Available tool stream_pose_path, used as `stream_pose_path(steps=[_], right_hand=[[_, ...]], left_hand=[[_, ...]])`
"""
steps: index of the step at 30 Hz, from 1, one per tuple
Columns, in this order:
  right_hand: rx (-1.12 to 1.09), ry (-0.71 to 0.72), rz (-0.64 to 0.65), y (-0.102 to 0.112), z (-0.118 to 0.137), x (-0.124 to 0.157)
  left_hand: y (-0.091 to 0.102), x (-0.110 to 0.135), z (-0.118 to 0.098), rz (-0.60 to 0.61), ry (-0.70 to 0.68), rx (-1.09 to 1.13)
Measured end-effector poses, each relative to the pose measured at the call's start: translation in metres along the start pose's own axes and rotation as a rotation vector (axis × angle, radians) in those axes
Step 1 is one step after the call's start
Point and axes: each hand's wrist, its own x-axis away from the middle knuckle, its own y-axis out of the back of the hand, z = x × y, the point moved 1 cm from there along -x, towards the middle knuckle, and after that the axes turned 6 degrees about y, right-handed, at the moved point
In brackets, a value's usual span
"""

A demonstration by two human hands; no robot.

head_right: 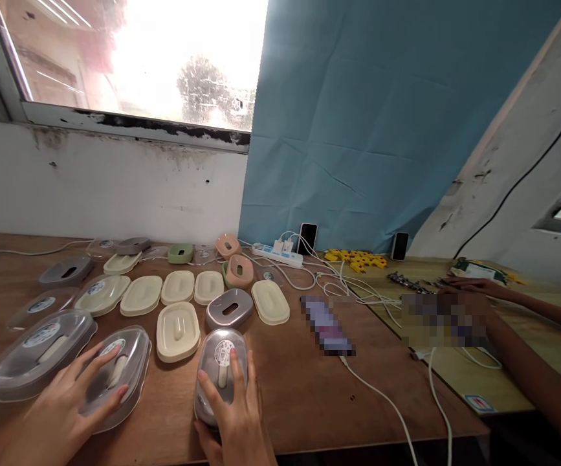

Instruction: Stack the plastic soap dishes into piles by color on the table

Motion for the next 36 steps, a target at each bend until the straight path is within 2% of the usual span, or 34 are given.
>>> stream_pose_path(steps=[4, 10, 17, 23, 26, 31, 36], right_hand=[[0.036, -0.028, -0.014, -0.010, 0.002, 0.000], [0.105, -0.056, -0.012, -0.012, 0.003, 0.000], [0.148, -0.029, -0.050, -0.010, 0.001, 0.000], [0.161, -0.023, -0.087, -0.018, -0.001, 0.002], [0.146, -0.030, -0.084, -0.017, 0.000, 0.002], [0.124, -0.054, -0.033, -0.008, -0.001, 0.001], [0.132, -0.051, 0.015, -0.005, -0.006, 0.006]], left_hand=[[0.003, -0.001, -0.006, -0.026, -0.053, -0.019], [0.001, 0.017, -0.017, -0.190, -0.136, -0.127], [-0.003, 0.024, -0.016, -0.249, -0.235, -0.212], [-0.006, 0.023, -0.012, -0.307, -0.246, -0.182], [-0.005, 0.019, -0.011, -0.289, -0.241, -0.166], [-0.005, 0.017, -0.012, -0.136, -0.141, -0.123], [-0.011, 0.034, -0.031, -0.114, -0.127, -0.046]])
